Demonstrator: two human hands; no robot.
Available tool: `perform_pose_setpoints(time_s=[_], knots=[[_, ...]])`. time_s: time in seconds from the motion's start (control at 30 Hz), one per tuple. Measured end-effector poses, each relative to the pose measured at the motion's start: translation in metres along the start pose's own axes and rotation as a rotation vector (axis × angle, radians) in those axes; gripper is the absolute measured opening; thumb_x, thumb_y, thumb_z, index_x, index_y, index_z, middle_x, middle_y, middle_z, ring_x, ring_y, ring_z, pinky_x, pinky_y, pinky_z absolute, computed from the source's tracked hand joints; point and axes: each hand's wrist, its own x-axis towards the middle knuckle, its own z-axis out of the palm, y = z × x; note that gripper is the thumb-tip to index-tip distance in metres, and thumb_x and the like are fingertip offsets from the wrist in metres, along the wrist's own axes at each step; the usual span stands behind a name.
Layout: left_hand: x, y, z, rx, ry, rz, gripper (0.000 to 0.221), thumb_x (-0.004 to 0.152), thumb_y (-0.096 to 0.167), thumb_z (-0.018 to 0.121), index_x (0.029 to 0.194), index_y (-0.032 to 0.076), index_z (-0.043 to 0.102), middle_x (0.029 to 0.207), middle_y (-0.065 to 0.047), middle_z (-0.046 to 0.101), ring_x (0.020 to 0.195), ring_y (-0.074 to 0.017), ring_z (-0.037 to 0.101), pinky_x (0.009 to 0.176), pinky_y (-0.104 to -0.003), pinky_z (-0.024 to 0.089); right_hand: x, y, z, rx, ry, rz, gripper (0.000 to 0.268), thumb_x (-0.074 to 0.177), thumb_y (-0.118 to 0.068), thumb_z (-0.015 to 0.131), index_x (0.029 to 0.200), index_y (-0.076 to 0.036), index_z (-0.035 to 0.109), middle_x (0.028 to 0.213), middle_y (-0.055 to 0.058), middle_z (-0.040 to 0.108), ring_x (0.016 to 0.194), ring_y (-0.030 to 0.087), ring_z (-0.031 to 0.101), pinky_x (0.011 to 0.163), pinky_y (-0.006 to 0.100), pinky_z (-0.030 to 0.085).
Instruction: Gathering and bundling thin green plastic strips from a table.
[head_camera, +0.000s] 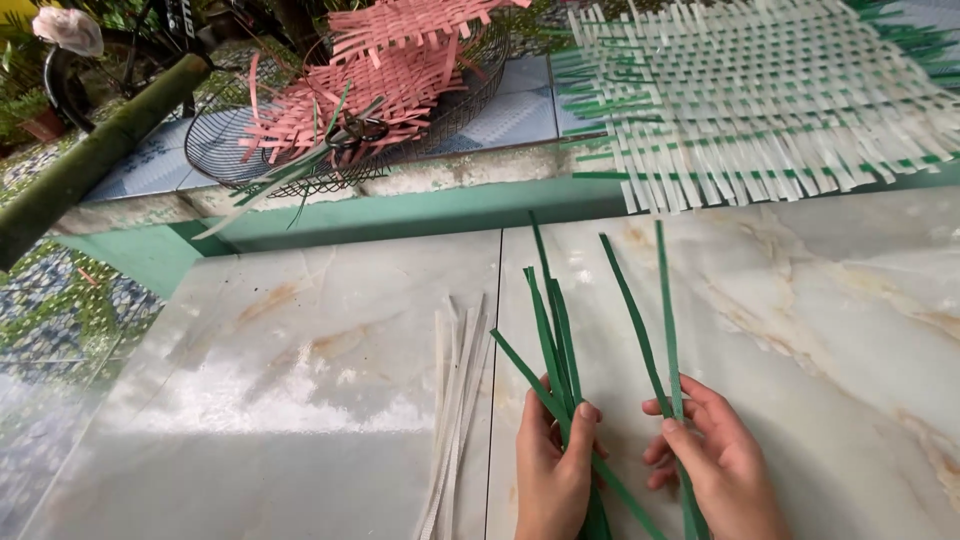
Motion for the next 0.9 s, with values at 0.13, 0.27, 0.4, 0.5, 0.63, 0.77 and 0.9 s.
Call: perform_pose_setpoints(time_s=[0.13, 0.27, 0.4, 0.5, 0.63, 0.77, 0.9], knots=[[0.002, -0.013, -0.001, -0.020, -0.170, 0.183, 0.031, 0.093, 0.022, 0.056, 0.120, 0.006, 0.054, 0.086, -0.003, 0.071, 0.062, -0.0095, 0.061, 0.051, -0.024, 0.052, 0.011, 0.016, -0.010, -0.006, -0.176, 0.087, 0.066, 0.084, -0.001, 0.057, 0.147, -0.012, 0.042, 0.113, 0.019, 0.064, 0.046, 0.034, 0.050, 0.038, 0.044, 0.042], [-0.002, 0.000, -0.002, 0.212, -0.281, 0.037, 0.062, 0.088, 0.029, 0.059, 0.142, 0.008, 0.036, 0.097, -0.003, 0.078, 0.077, -0.0114, 0.075, 0.069, -0.023, 0.059, 0.006, 0.002, -0.013, -0.094, -0.226, 0.020, 0.054, 0.086, -0.009, 0.055, 0.140, -0.009, 0.055, 0.048, 0.026, 0.052, 0.039, 0.032, 0.047, 0.040, 0.042, 0.046], [0.000, 0.003, -0.003, 0.250, -0.276, -0.034, 0.019, 0.093, 0.022, 0.052, 0.108, 0.011, 0.057, 0.066, -0.001, 0.071, 0.054, -0.0083, 0.052, 0.051, -0.024, 0.043, 0.001, -0.009, -0.004, 0.159, 0.056, 0.047, 0.044, 0.091, -0.002, 0.050, 0.135, -0.001, 0.052, 0.104, 0.025, 0.066, 0.049, 0.029, 0.040, 0.038, 0.039, 0.031], [0.000, 0.003, -0.002, 0.232, -0.245, -0.048, 0.015, 0.094, 0.022, 0.052, 0.101, 0.009, 0.056, 0.063, -0.002, 0.069, 0.054, -0.0094, 0.051, 0.050, -0.025, 0.042, -0.005, -0.011, -0.001, 0.207, 0.062, -0.019, 0.046, 0.091, -0.003, 0.049, 0.136, -0.003, 0.050, 0.105, 0.023, 0.064, 0.049, 0.027, 0.039, 0.039, 0.038, 0.032], [-0.001, 0.002, -0.002, 0.222, -0.219, -0.038, 0.018, 0.094, 0.024, 0.052, 0.102, 0.011, 0.060, 0.061, -0.003, 0.066, 0.055, -0.0106, 0.053, 0.051, -0.025, 0.043, -0.013, -0.014, 0.001, 0.166, -0.008, -0.191, 0.052, 0.090, -0.008, 0.046, 0.143, -0.006, 0.047, 0.104, 0.024, 0.066, 0.041, 0.026, 0.040, 0.032, 0.036, 0.034], [0.000, 0.001, -0.002, 0.249, -0.214, -0.028, 0.015, 0.096, 0.024, 0.052, 0.091, 0.010, 0.056, 0.063, -0.003, 0.068, 0.054, -0.0109, 0.051, 0.052, -0.026, 0.043, -0.014, -0.029, 0.006, 0.158, 0.133, -0.008, 0.041, 0.094, -0.005, 0.047, 0.134, -0.005, 0.055, 0.100, 0.028, 0.066, 0.046, 0.027, 0.035, 0.035, 0.038, 0.026], [0.000, 0.001, -0.001, 0.254, -0.218, -0.044, 0.014, 0.095, 0.023, 0.051, 0.094, 0.011, 0.057, 0.063, -0.004, 0.068, 0.055, -0.0109, 0.054, 0.053, -0.025, 0.043, -0.011, -0.021, 0.002, 0.150, 0.074, -0.050, 0.046, 0.094, -0.006, 0.046, 0.140, -0.004, 0.051, 0.101, 0.028, 0.067, 0.048, 0.027, 0.039, 0.039, 0.040, 0.033]])
